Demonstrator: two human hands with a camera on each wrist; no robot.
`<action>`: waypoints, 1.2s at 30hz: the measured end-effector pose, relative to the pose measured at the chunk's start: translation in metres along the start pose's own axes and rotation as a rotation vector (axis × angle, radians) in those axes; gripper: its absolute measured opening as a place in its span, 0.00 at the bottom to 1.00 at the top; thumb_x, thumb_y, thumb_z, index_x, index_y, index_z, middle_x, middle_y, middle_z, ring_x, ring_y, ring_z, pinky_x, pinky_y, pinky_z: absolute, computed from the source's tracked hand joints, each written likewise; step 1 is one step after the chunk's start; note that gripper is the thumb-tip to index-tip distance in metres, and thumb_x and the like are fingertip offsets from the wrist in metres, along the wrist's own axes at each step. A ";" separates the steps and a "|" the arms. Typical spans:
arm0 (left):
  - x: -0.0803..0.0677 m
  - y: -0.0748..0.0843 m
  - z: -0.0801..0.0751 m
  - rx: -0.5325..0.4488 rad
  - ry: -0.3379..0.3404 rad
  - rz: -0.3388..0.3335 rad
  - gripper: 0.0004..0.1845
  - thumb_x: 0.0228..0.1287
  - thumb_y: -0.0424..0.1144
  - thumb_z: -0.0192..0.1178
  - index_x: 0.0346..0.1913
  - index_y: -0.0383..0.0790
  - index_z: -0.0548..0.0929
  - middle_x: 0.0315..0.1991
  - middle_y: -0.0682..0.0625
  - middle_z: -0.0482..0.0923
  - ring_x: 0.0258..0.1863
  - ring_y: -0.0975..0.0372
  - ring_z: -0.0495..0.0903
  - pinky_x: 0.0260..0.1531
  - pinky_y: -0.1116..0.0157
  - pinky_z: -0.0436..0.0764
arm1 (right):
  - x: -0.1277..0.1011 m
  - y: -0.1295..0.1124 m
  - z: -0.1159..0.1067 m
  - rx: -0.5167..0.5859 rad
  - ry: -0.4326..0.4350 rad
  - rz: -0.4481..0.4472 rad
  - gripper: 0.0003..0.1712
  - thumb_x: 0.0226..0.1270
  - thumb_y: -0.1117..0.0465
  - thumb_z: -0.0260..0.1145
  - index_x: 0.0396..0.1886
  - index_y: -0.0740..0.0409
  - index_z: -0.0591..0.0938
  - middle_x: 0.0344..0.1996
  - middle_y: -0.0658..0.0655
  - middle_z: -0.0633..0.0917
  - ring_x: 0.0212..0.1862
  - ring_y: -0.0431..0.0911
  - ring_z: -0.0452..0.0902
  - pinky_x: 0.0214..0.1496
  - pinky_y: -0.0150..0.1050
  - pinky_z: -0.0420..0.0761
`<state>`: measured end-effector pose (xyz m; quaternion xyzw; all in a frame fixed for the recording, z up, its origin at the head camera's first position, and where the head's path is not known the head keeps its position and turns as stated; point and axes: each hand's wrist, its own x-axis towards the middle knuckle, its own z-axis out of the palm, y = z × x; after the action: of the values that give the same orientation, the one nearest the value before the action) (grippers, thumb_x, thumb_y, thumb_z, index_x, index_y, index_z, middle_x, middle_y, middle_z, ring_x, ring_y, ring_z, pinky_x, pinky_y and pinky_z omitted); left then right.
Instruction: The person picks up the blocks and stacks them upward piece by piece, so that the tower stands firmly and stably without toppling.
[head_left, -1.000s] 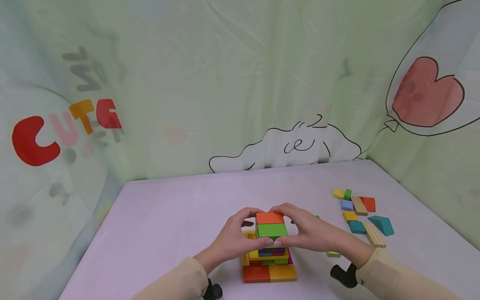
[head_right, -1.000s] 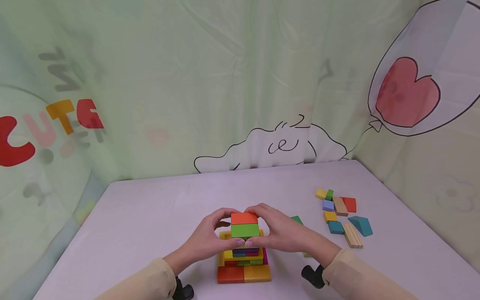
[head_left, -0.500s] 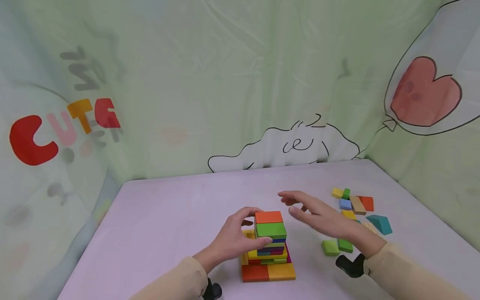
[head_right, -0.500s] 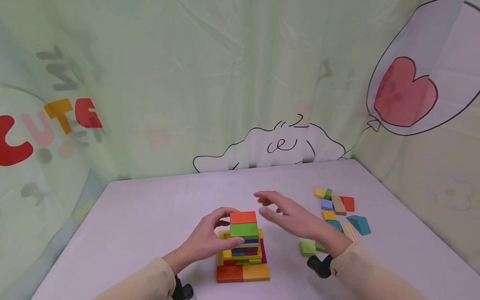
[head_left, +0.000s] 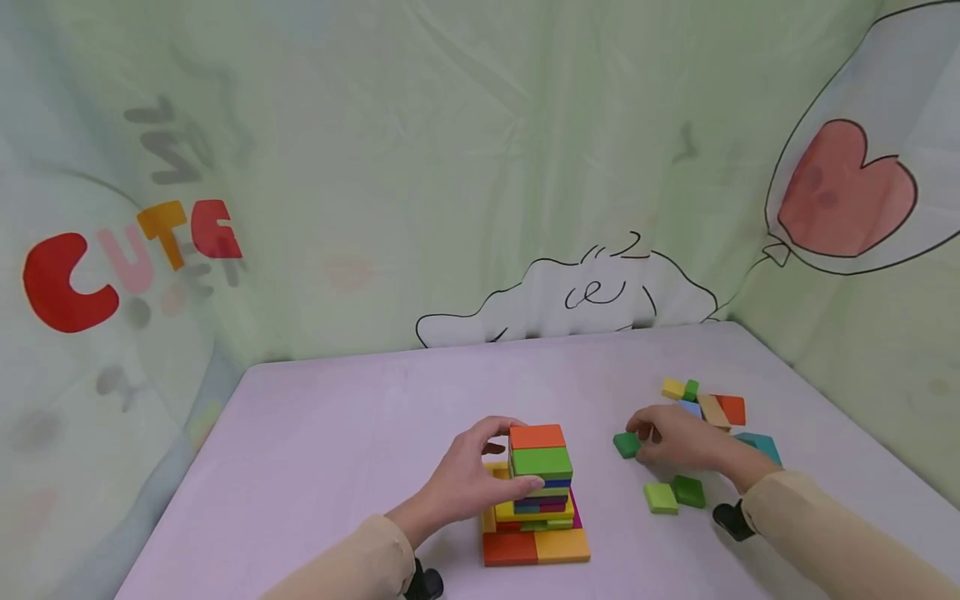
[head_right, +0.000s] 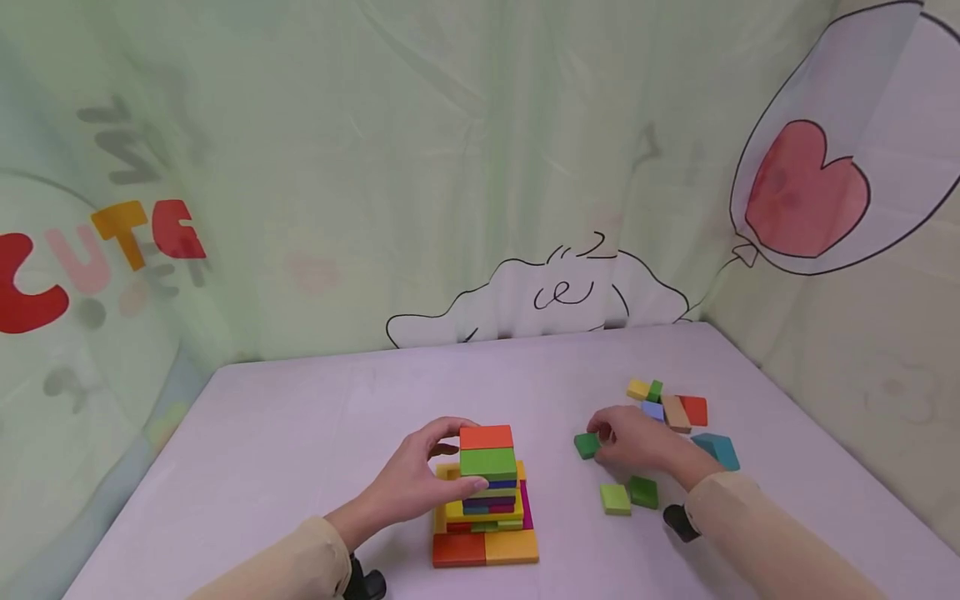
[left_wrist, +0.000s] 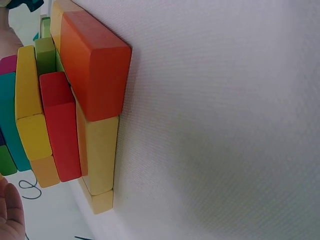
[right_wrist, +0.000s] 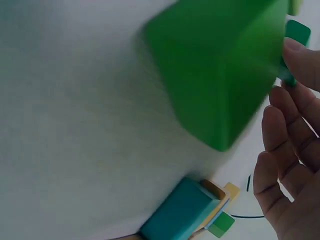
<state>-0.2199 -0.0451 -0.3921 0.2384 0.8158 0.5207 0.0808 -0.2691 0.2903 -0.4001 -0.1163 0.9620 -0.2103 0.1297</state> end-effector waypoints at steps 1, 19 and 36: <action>0.000 0.000 0.000 -0.003 0.001 0.000 0.30 0.59 0.48 0.75 0.62 0.48 0.77 0.58 0.54 0.80 0.61 0.55 0.77 0.64 0.46 0.79 | 0.000 0.001 0.001 0.003 0.002 0.003 0.20 0.61 0.63 0.75 0.51 0.64 0.83 0.37 0.52 0.82 0.41 0.46 0.74 0.43 0.41 0.83; 0.001 -0.001 0.000 -0.013 -0.007 -0.012 0.31 0.60 0.47 0.75 0.64 0.48 0.76 0.59 0.54 0.80 0.62 0.56 0.77 0.65 0.49 0.79 | -0.026 -0.112 -0.033 0.017 0.208 -0.395 0.16 0.65 0.53 0.74 0.47 0.54 0.84 0.38 0.45 0.83 0.43 0.43 0.76 0.46 0.37 0.82; 0.002 -0.001 -0.002 -0.040 -0.026 -0.013 0.30 0.60 0.46 0.74 0.64 0.48 0.77 0.60 0.53 0.79 0.61 0.54 0.77 0.63 0.51 0.80 | -0.019 -0.149 -0.019 -0.073 0.138 -0.477 0.15 0.63 0.51 0.76 0.45 0.52 0.84 0.36 0.44 0.81 0.41 0.38 0.74 0.43 0.31 0.82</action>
<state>-0.2230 -0.0457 -0.3919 0.2381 0.8057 0.5331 0.0998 -0.2320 0.1705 -0.3148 -0.3299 0.9209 -0.2074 0.0060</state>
